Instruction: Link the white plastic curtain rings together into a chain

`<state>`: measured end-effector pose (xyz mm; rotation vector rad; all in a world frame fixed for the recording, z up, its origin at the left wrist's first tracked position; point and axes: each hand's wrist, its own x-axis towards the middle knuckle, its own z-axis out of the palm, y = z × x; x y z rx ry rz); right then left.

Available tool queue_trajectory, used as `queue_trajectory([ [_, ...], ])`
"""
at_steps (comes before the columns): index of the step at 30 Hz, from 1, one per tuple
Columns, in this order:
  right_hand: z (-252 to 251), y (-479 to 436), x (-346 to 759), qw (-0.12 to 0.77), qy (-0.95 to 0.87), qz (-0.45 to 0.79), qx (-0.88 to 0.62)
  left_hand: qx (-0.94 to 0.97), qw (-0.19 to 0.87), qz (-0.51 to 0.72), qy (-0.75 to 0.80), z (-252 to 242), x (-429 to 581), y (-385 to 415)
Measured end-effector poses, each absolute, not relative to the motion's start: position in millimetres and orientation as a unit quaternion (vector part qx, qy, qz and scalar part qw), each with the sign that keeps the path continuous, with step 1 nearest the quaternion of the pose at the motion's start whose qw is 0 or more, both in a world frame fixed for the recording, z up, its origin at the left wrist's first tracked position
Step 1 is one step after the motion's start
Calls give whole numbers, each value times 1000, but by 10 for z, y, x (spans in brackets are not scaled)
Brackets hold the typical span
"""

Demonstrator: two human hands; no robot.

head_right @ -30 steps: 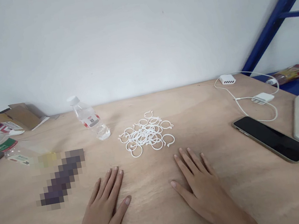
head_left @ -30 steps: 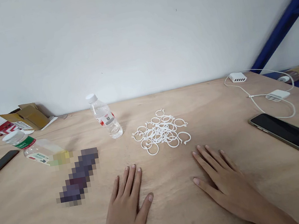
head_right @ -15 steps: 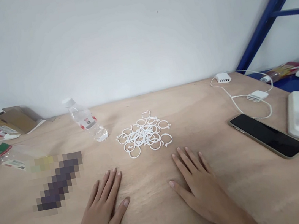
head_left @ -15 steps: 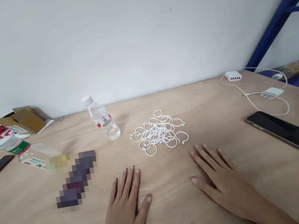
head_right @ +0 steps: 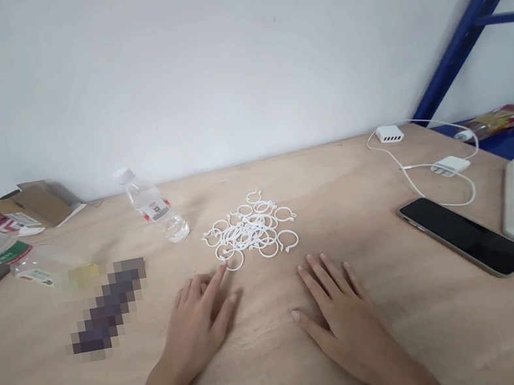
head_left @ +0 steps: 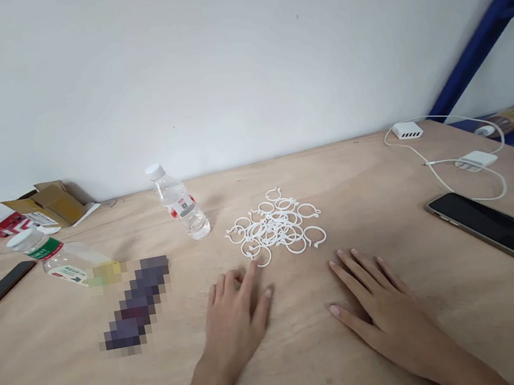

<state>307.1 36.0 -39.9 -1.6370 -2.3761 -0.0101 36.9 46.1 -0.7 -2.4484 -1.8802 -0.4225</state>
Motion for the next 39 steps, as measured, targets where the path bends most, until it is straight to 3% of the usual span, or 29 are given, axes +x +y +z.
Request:
queue_trajectory([
  [5, -394, 364, 3070, 128, -815, -1, -566, -798, -12, -152, -583, 5, 588, 666],
  [12, -336, 372, 3073, 186, -809, 30, -557, -815, -48, -289, -501, -150, 370, 417],
  [16, -156, 402, 2946, 301, -765, 191, -537, -823, -134, -332, -440, -160, 354, 333],
  [21, 6, 580, 2599, 340, -687, 461, -448, -815, -237, -326, -415, -75, 397, 371],
  [28, -48, 684, 2388, 397, -618, 524, -431, -778, -296, -339, -439, -116, 413, 359],
  [33, -107, 663, 2391, 404, -615, 522, -431, -775, -275, -359, -441, -155, 458, 380],
  [39, -174, 672, 2429, 380, -620, 543, -420, -807, -144, -407, -402, -197, 428, 365],
])
